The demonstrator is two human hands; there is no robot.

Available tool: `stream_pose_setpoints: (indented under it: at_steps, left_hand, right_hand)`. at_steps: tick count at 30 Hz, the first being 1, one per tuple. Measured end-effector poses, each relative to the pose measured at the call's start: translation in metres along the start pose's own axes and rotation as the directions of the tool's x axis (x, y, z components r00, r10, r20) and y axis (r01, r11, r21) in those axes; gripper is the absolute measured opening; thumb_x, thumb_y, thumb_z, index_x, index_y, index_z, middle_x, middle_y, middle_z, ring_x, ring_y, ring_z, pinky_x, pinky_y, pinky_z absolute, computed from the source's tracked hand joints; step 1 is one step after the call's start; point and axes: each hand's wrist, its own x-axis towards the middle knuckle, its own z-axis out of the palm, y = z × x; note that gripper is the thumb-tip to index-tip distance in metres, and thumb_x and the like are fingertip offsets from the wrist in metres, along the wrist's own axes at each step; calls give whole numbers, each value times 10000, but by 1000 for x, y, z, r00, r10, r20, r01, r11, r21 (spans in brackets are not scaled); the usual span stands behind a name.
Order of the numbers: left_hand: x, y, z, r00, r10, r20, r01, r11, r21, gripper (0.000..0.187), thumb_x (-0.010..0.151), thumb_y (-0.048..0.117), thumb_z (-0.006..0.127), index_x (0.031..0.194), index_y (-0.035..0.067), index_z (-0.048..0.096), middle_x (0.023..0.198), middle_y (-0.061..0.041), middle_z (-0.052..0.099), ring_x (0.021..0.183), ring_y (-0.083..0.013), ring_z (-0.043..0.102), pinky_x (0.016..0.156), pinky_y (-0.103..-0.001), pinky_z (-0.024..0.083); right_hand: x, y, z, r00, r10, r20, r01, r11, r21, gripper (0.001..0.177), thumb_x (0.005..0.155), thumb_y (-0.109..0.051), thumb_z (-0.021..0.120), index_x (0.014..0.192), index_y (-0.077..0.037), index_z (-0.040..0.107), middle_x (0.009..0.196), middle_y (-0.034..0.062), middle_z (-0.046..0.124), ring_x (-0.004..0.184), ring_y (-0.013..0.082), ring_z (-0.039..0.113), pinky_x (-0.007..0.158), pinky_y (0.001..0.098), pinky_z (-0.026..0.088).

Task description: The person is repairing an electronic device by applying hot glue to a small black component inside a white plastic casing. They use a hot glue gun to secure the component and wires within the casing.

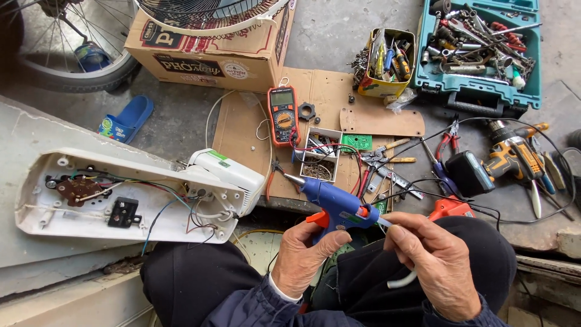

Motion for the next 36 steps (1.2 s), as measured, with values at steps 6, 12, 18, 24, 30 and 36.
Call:
stream_pose_setpoints:
  at_steps: [6,12,18,24,30,36]
  left_hand:
    - [3,-10,2,998,-54,-19,51,985,-165,431,787,246,967,1113,-20,875,940,-47,805,875,-132,705,866,-291,644]
    - [6,0,7,995,70,71,-50,967,-251,338,970,299,827,1088,-18,826,912,-93,816,647,-126,566,589,-267,465]
    - [17,9,17,999,1,-34,-17,883,-469,367,997,215,775,1230,-68,768,1143,-218,851,771,-134,636,642,-272,522]
    - [21,27,25,989,39,-144,-113,825,-554,445,975,264,774,1324,8,669,1254,-228,825,779,-166,711,674,-282,551]
    - [17,35,33,985,63,-159,-152,747,-647,542,927,267,858,1416,68,734,983,-43,794,813,-159,657,647,-324,543]
    - [-3,64,21,966,58,-251,-200,784,-588,325,970,225,840,1262,82,822,1030,-61,807,876,-162,700,754,-330,597]
  right_hand:
    - [-2,-3,6,991,-131,-38,130,991,-29,271,1027,-74,698,1244,32,823,751,119,729,631,138,490,552,274,435]
    - [13,-24,21,985,-169,-48,153,960,-232,256,1017,-105,726,1230,-48,855,811,78,801,773,116,729,723,240,576]
    - [-12,-57,71,566,-811,-148,598,527,-603,207,1094,42,668,1240,173,737,1281,326,744,1192,400,748,1162,469,583]
    - [13,-55,89,955,237,-176,-265,951,-158,432,1022,-348,572,1311,-160,831,1376,5,841,1340,108,707,1154,316,483]
    - [63,-88,101,893,338,296,-404,893,198,579,936,-263,646,1456,-20,718,1357,138,799,1219,284,721,1097,438,524]
    - [56,-150,136,819,475,321,-496,868,-18,541,956,-291,666,1424,-66,819,1296,98,852,1088,259,707,741,376,363]
